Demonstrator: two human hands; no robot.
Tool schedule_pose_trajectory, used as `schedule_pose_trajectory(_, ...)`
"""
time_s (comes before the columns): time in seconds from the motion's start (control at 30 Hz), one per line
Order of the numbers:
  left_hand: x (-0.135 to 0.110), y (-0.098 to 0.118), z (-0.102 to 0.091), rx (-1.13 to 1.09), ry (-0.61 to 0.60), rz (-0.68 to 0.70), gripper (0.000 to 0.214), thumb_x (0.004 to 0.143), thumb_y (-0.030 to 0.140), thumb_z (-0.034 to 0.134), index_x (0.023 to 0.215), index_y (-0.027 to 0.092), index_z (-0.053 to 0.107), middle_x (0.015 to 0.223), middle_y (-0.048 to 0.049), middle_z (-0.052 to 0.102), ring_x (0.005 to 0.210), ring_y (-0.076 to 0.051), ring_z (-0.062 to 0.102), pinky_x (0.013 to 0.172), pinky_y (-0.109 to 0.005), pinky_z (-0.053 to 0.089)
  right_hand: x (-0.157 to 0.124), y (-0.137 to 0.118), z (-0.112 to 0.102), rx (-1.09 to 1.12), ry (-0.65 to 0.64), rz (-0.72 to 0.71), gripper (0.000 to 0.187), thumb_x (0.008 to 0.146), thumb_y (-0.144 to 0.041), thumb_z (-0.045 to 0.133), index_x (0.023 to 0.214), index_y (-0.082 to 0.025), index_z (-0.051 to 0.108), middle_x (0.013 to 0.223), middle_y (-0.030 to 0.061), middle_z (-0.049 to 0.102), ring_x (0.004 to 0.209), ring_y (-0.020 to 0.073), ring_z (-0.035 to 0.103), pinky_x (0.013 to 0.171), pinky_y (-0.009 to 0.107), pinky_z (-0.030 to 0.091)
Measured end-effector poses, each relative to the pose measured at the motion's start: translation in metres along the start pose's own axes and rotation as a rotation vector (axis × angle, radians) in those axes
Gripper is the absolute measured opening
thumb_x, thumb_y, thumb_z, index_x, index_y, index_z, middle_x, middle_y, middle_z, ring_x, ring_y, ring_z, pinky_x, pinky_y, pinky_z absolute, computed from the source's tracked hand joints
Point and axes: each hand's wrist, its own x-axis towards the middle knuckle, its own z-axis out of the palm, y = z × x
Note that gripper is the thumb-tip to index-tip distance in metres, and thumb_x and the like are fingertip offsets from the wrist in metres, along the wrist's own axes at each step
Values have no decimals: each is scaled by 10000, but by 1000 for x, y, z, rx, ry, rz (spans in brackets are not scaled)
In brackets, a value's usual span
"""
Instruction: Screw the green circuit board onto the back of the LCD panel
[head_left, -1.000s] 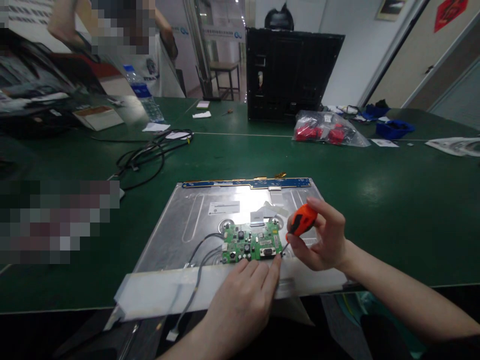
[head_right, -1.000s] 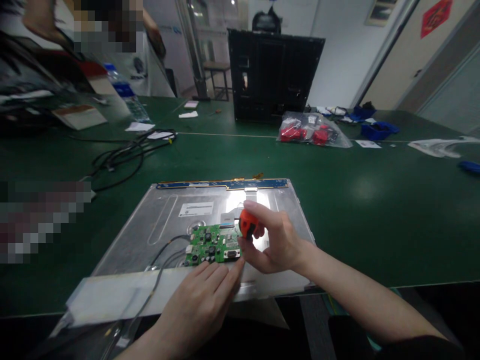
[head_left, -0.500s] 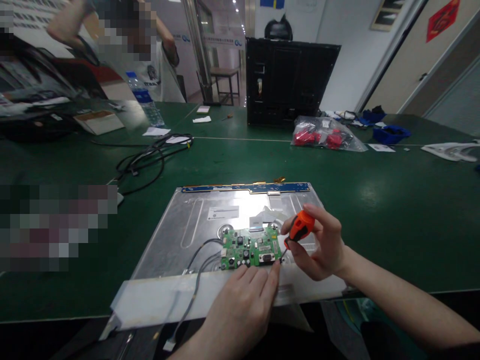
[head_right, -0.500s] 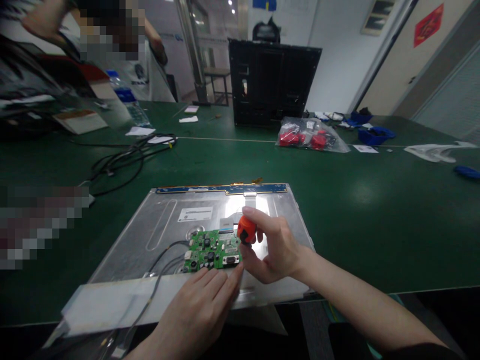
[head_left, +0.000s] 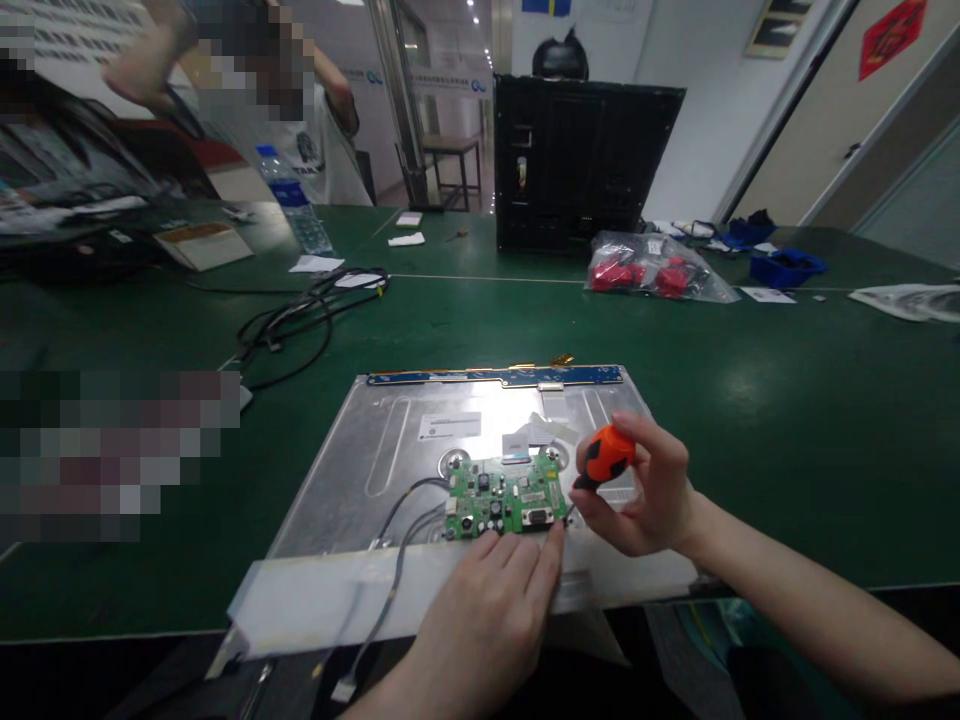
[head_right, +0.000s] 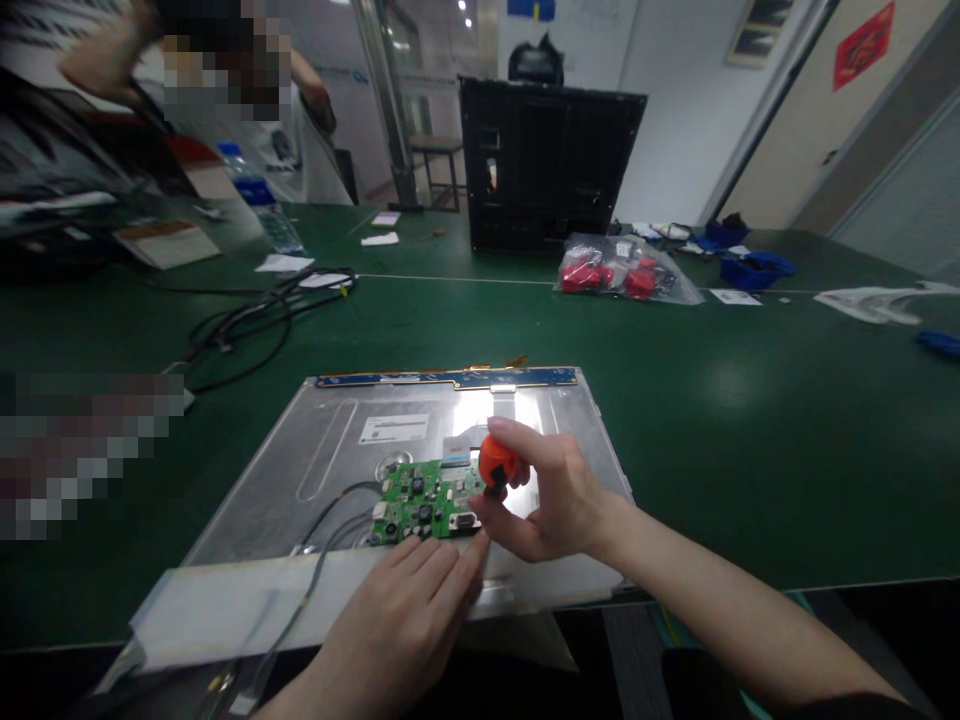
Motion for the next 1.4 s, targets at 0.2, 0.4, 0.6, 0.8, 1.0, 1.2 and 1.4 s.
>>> schedule_pose_trajectory(0.2, 1, 0, -1, 5, 12, 14, 406, 922, 7, 393, 1290, 37, 563, 775, -43, 651, 658, -207, 621, 621, -341, 497, -1, 0, -1, 45, -36, 13, 880, 825, -66, 582, 1613, -219, 223, 899, 14, 569, 621, 145, 578, 507, 267, 592)
schedule_pose_trajectory(0.4, 0, -1, 0, -4, 23, 11, 373, 948, 31, 404, 1286, 47, 563, 783, -39, 651, 660, -200, 622, 634, -333, 490, 0, -2, 2, -38, 19, -6, 813, 856, -65, 596, 1593, -180, 272, 872, -2, 562, 543, 118, 542, 449, 234, 552)
schedule_pose_trajectory(0.6, 1, 0, -2, -6, 34, 5, 382, 940, 15, 388, 1276, 45, 567, 795, -43, 665, 657, -198, 626, 638, -337, 497, 1, -1, 2, -57, 18, -14, 812, 867, -109, 621, 1595, -198, 272, 875, -5, 562, 517, 108, 531, 419, 226, 540)
schedule_pose_trajectory(0.8, 1, -1, 2, 0, 82, 23, 416, 911, -15, 352, 1257, 33, 577, 768, -36, 655, 619, -190, 601, 609, -329, 484, 0, -1, 0, 25, -42, -14, 864, 823, -66, 558, 1612, -174, 223, 947, 43, 560, 630, 149, 619, 495, 276, 602)
schedule_pose_trajectory(1.0, 1, -1, 5, 9, 110, 33, 412, 903, -5, 366, 1250, 32, 584, 768, -34, 649, 624, -187, 586, 608, -326, 473, -4, -3, 3, -36, -4, 42, 837, 845, -61, 581, 1603, -211, 261, 920, 27, 580, 581, 126, 567, 482, 257, 583)
schedule_pose_trajectory(1.2, 1, -2, 5, 11, 115, 30, 429, 889, 3, 381, 1266, 27, 585, 771, -38, 653, 632, -183, 584, 621, -324, 476, -6, -1, 6, -51, 35, 22, 859, 840, -61, 614, 1611, -212, 266, 891, 6, 571, 541, 119, 545, 446, 253, 568)
schedule_pose_trajectory(1.4, -1, -2, 7, 9, 105, 54, 443, 857, 8, 402, 1259, 27, 588, 791, -43, 668, 643, -189, 604, 623, -329, 483, -2, -2, 0, 33, -40, 18, 874, 820, -61, 565, 1613, -205, 227, 937, 39, 583, 636, 150, 604, 499, 280, 607)
